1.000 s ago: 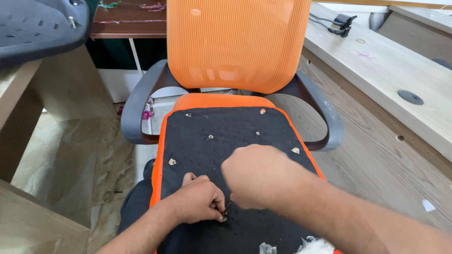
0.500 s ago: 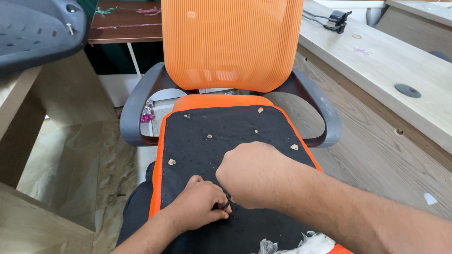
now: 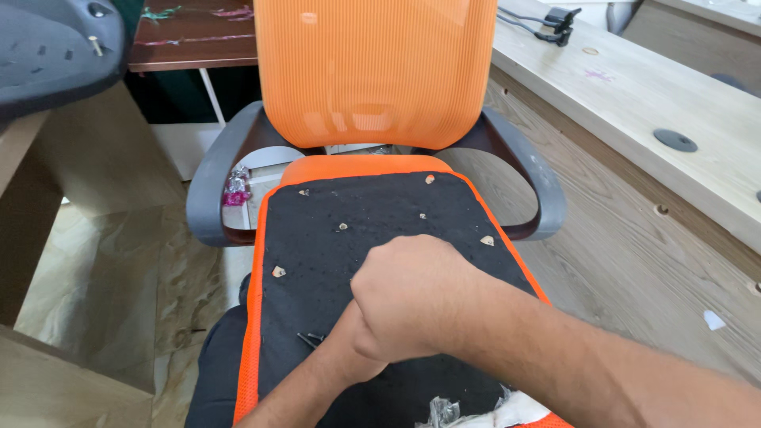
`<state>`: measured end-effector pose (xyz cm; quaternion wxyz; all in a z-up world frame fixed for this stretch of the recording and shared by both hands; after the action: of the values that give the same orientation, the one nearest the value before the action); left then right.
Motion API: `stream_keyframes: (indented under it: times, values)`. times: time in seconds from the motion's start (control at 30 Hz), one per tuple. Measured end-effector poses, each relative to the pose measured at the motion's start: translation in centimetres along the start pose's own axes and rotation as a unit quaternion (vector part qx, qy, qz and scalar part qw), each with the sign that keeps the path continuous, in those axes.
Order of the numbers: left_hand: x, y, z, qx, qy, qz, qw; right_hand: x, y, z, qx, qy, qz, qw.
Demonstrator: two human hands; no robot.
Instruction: The person uses a screwdriver to remove screws from the underside of an orange office chair seat. They unscrew multiple fasteners one by one and place them on the seat surface.
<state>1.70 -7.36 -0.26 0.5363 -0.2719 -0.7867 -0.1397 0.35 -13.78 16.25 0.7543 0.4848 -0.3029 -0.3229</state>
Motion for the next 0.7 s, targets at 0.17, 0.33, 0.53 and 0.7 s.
stream_keyframes:
  times: [0.17,0.33,0.53,0.7]
  values:
    - [-2.1,-0.8,0.6,0.047,0.01,-0.061,0.997,0.1,-0.6,0.0,0.08,0.004,-0.034,0.996]
    - [-1.7,-1.7,1.4,0.09,-0.048,-0.168,0.98,0.0,-1.7,0.5,0.169,0.031,-0.076,0.982]
    - [-0.6,-2.0,0.9,0.124,-0.004,-0.138,0.983,0.6,-2.6,2.8,0.475,0.029,-0.271,0.837]
    - [-0.4,-1.7,1.0,0.181,0.069,-0.056,0.979,-0.3,-7.7,1.3,0.431,-0.077,-0.744,0.504]
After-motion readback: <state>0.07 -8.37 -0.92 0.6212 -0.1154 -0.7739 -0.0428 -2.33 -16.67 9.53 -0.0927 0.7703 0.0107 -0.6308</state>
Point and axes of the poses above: each hand's wrist, its own z-axis away from the middle knuckle, its own y-axis out of the back of the hand, x = y × z, the point moved 3 cm from there along -z, towards the middle knuckle, and after that the axes turned 1 degree about z, right-handed, at the moved point
